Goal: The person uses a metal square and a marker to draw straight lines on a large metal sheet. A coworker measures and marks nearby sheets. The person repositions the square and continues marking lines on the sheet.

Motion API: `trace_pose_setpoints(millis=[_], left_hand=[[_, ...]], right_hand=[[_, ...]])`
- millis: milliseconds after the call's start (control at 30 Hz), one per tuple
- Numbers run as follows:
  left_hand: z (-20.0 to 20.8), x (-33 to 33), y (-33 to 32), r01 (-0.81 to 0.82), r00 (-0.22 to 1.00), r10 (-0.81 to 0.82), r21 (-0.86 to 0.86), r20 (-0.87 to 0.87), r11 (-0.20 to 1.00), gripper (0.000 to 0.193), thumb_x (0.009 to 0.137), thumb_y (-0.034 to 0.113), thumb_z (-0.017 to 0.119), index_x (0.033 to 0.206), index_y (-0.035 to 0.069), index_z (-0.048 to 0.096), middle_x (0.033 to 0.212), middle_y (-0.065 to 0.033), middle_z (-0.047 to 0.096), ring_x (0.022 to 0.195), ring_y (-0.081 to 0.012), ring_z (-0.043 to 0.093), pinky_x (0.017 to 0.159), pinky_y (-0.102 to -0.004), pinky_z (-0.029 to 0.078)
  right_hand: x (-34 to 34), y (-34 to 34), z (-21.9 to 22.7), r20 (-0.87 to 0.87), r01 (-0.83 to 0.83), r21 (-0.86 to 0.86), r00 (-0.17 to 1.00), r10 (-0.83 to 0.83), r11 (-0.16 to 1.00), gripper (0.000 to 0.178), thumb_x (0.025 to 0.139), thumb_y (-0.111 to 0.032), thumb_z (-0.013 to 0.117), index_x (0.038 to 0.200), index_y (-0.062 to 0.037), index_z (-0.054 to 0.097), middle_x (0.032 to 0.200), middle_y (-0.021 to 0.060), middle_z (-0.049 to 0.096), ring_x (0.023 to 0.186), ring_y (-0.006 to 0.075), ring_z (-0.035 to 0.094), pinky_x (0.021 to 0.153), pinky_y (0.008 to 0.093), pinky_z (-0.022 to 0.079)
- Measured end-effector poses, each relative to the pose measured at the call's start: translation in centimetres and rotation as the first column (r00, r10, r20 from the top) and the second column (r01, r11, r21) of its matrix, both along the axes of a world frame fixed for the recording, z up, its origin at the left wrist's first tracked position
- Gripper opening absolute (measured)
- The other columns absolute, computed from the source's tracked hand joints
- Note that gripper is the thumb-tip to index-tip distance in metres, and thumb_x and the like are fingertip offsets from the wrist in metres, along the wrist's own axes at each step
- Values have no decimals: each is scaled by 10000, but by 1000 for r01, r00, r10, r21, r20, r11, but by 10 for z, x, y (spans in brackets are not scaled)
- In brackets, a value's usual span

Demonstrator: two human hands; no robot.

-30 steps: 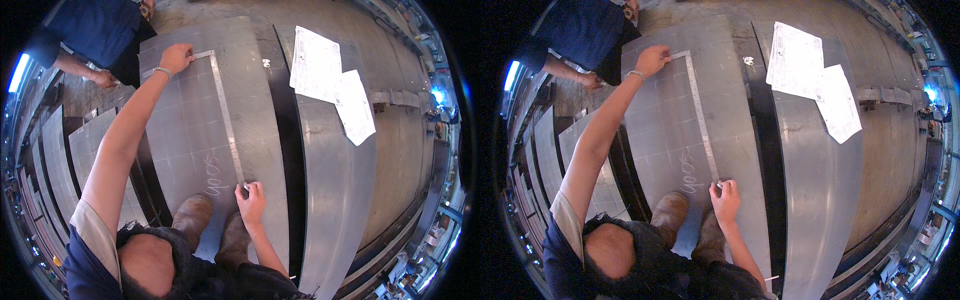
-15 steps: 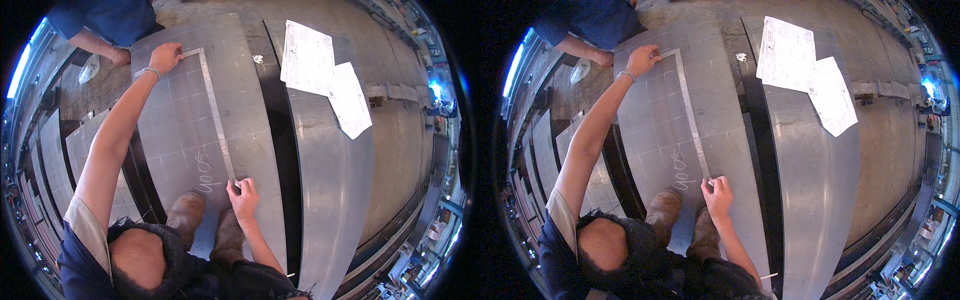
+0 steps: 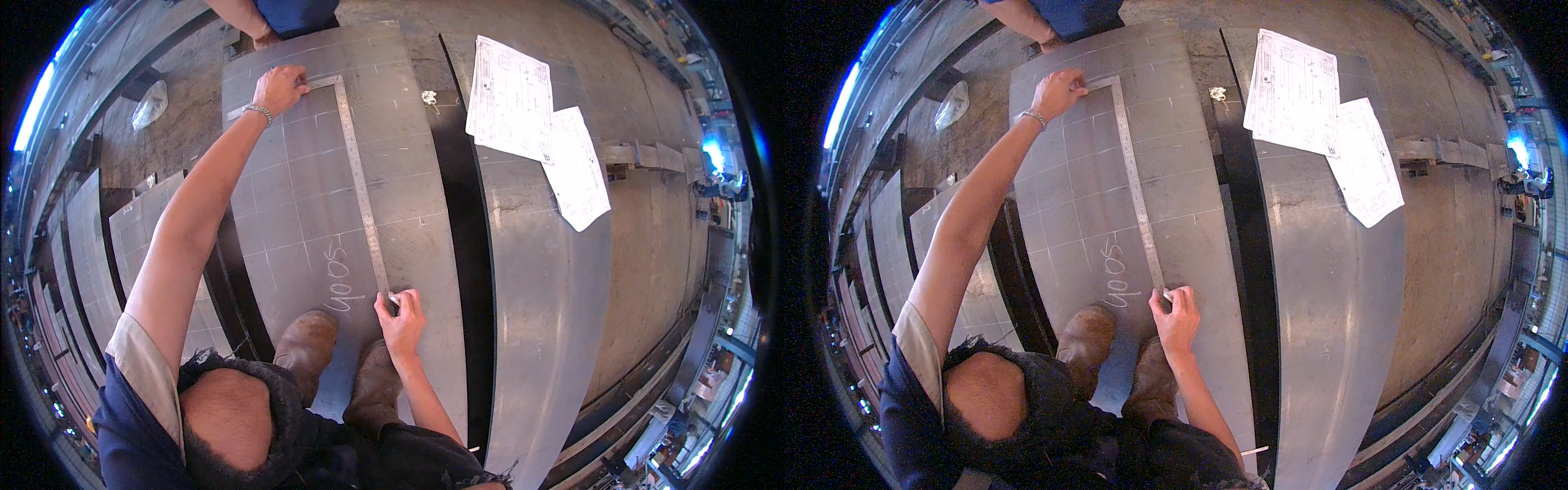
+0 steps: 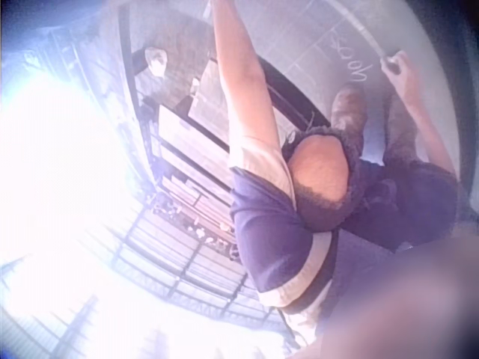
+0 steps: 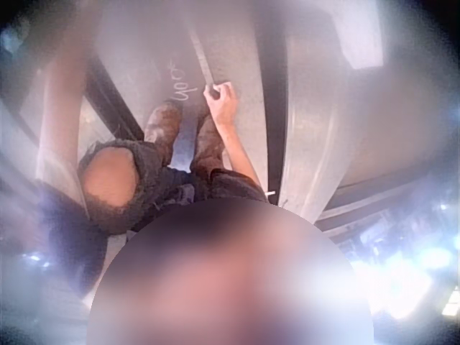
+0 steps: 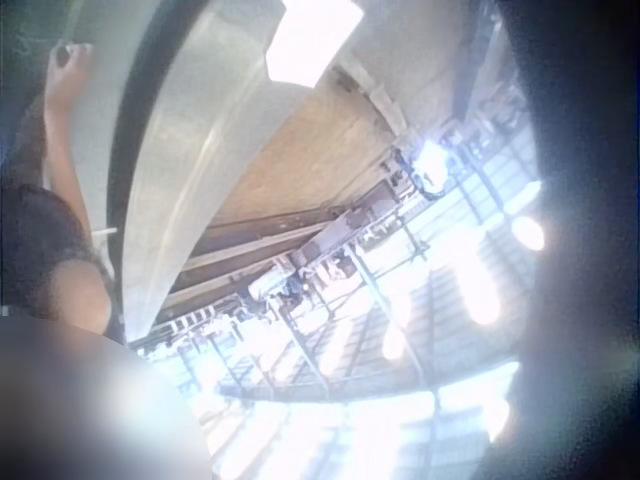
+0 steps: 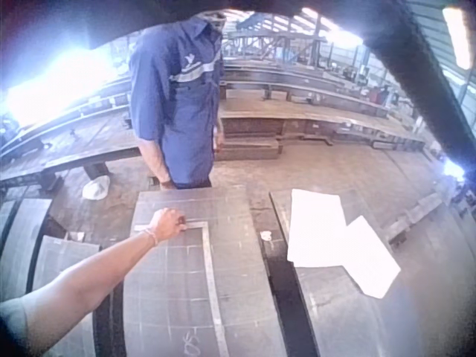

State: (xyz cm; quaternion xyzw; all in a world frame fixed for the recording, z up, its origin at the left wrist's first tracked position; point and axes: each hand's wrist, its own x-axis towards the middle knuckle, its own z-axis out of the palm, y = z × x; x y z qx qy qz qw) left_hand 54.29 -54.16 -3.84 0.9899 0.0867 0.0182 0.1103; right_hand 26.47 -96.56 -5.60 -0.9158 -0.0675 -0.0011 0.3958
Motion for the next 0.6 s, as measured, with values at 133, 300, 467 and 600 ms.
trace_pose_setpoints(millis=[133, 300, 467, 600], left_hand=[[0, 1, 0, -10, 1000, 10, -7, -6, 1000, 207, 849, 273, 738, 966, 109, 691, 1005, -110, 721, 978, -335, 688, 832, -467, 545], [-2, 1, 5, -10, 1000, 10, -38, -5, 999, 190, 845, 264, 747, 937, 106, 696, 994, -108, 721, 972, -327, 689, 827, -455, 543], [-2, 1, 5, -1, 1000, 2, -77, 15, 997, 204, 822, 226, 765, 931, 67, 697, 988, -103, 724, 927, -306, 700, 804, -430, 546], [-4, 2, 4, -16, 1000, 16, -94, -5, 995, 191, 833, 228, 754, 922, 69, 694, 1010, -101, 705, 967, -317, 686, 830, -438, 538]], right_hand=[[0, -1, -1, -1, 1, 4, 1000, -1, 1000, 268, 758, -144, 829, 784, -48, 580, 821, 88, 589, 693, 295, 629, 603, 407, 518], [1, 0, -1, 0, -4, 24, 1000, 4, 1000, 262, 759, -130, 826, 766, -44, 578, 802, 91, 587, 682, 289, 623, 602, 393, 515], [1, 1, -2, -7, -5, 34, 1000, 5, 999, 264, 756, -128, 829, 763, -44, 579, 804, 88, 589, 683, 288, 624, 599, 394, 514], [0, 1, -1, -8, 2, 20, 1000, -2, 1000, 271, 754, -137, 833, 762, -49, 577, 813, 86, 594, 693, 292, 629, 599, 402, 513]])
